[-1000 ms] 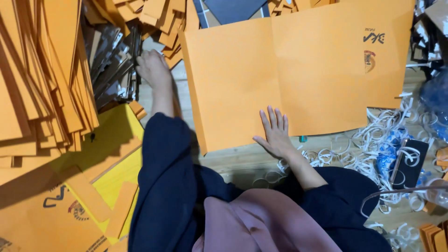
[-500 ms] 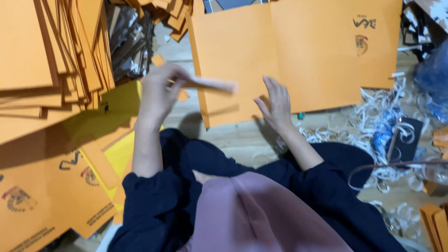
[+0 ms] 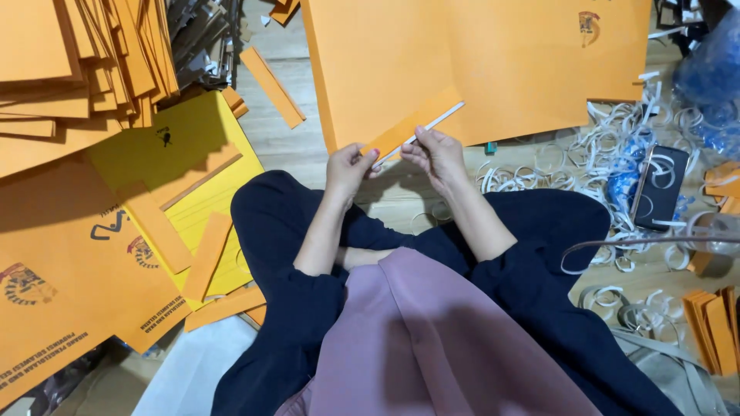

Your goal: Manually assembling paper folders by applying adhesive strips and folding flaps.

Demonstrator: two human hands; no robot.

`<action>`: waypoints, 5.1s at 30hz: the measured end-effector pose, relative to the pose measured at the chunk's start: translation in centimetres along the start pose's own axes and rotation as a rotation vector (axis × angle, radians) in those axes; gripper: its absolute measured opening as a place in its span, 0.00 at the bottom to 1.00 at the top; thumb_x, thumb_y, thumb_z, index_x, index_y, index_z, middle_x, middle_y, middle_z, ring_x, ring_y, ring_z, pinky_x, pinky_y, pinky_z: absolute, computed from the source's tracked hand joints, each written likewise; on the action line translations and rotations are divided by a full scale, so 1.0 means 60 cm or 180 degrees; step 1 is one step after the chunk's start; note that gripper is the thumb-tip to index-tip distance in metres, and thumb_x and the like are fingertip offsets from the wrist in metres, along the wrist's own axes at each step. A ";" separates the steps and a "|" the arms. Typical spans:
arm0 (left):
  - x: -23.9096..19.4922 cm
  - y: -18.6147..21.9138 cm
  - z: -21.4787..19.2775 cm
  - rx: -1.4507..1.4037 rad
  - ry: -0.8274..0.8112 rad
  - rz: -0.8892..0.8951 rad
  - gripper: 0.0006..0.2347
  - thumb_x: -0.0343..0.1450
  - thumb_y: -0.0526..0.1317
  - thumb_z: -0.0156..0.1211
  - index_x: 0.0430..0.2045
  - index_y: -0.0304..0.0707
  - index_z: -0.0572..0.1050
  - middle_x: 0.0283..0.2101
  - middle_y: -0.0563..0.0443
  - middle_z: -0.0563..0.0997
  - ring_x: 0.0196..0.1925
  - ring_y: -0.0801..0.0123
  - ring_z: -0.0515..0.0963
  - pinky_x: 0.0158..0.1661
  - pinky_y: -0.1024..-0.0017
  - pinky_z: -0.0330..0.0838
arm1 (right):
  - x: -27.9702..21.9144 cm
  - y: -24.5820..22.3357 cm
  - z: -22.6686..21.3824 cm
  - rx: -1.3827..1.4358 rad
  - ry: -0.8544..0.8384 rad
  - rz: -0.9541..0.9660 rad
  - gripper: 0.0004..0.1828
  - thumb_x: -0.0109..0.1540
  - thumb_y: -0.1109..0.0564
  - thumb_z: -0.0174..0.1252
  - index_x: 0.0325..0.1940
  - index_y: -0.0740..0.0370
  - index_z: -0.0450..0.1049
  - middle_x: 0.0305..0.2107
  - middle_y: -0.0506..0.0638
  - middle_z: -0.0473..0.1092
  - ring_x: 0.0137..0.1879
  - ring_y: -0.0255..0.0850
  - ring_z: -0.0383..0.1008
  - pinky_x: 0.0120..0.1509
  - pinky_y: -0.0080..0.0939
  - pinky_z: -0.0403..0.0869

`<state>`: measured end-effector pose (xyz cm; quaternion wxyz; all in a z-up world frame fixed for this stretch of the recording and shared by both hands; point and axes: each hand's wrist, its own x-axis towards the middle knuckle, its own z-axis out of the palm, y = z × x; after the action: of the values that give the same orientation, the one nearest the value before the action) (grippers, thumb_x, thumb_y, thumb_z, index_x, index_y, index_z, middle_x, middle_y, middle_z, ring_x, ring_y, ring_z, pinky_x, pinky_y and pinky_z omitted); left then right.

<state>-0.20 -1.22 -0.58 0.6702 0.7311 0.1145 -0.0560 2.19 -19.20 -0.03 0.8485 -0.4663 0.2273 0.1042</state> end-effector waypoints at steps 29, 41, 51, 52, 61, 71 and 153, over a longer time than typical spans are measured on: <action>0.055 0.004 -0.002 -0.0327 -0.0016 -0.0809 0.04 0.64 0.37 0.58 0.19 0.38 0.77 0.15 0.46 0.76 0.17 0.76 0.76 0.22 0.83 0.74 | 0.004 0.016 0.063 -0.4365 -0.0845 -0.4401 0.04 0.59 0.54 0.55 0.31 0.54 0.73 0.31 0.46 0.69 0.38 0.41 0.69 0.42 0.38 0.68; 0.086 -0.014 0.003 -0.0302 0.0030 -0.0959 0.05 0.64 0.38 0.59 0.22 0.36 0.78 0.15 0.48 0.76 0.16 0.79 0.74 0.21 0.84 0.72 | 0.016 -0.008 0.081 -0.4570 -0.1143 -0.3955 0.03 0.59 0.58 0.54 0.32 0.58 0.71 0.29 0.46 0.70 0.33 0.39 0.71 0.35 0.34 0.70; 0.086 0.012 0.005 -0.0222 0.0176 -0.0883 0.05 0.63 0.37 0.58 0.21 0.36 0.78 0.14 0.48 0.76 0.16 0.78 0.74 0.22 0.83 0.71 | 0.025 -0.004 0.089 -0.4821 -0.0977 -0.4541 0.04 0.59 0.58 0.52 0.32 0.59 0.71 0.27 0.48 0.69 0.31 0.40 0.71 0.36 0.34 0.71; 0.086 0.012 0.006 -0.0259 0.0181 -0.0876 0.04 0.63 0.37 0.58 0.21 0.36 0.78 0.14 0.48 0.76 0.16 0.78 0.74 0.21 0.83 0.71 | 0.024 -0.003 0.090 -0.4834 -0.0923 -0.4568 0.05 0.59 0.57 0.51 0.32 0.59 0.71 0.26 0.48 0.68 0.30 0.40 0.71 0.36 0.34 0.71; 0.082 0.009 0.001 -0.0379 0.0220 -0.0889 0.05 0.63 0.37 0.59 0.24 0.33 0.78 0.15 0.47 0.76 0.17 0.76 0.76 0.22 0.82 0.72 | 0.014 -0.015 0.094 -0.4204 -0.1222 -0.4388 0.05 0.60 0.59 0.50 0.33 0.62 0.71 0.25 0.51 0.69 0.31 0.45 0.72 0.36 0.37 0.72; 0.074 0.033 0.003 -0.0313 0.0285 -0.0896 0.06 0.63 0.36 0.58 0.26 0.31 0.77 0.16 0.45 0.76 0.18 0.74 0.77 0.24 0.81 0.73 | 0.018 -0.004 0.095 -0.4438 -0.0913 -0.4855 0.06 0.60 0.57 0.51 0.31 0.61 0.71 0.23 0.50 0.68 0.28 0.44 0.71 0.36 0.37 0.72; 0.147 -0.054 -0.060 0.2893 -0.1033 0.0906 0.09 0.62 0.35 0.56 0.31 0.35 0.66 0.31 0.49 0.66 0.38 0.54 0.69 0.33 0.63 0.67 | 0.125 -0.020 -0.117 -0.1327 -0.0158 -0.0065 0.07 0.56 0.65 0.58 0.30 0.61 0.66 0.17 0.47 0.65 0.25 0.36 0.72 0.32 0.33 0.74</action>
<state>7.29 3.41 -5.46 0.2942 0.9393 -0.1280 -0.1213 7.19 -25.98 -5.98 0.7400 -0.6314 0.1751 0.1518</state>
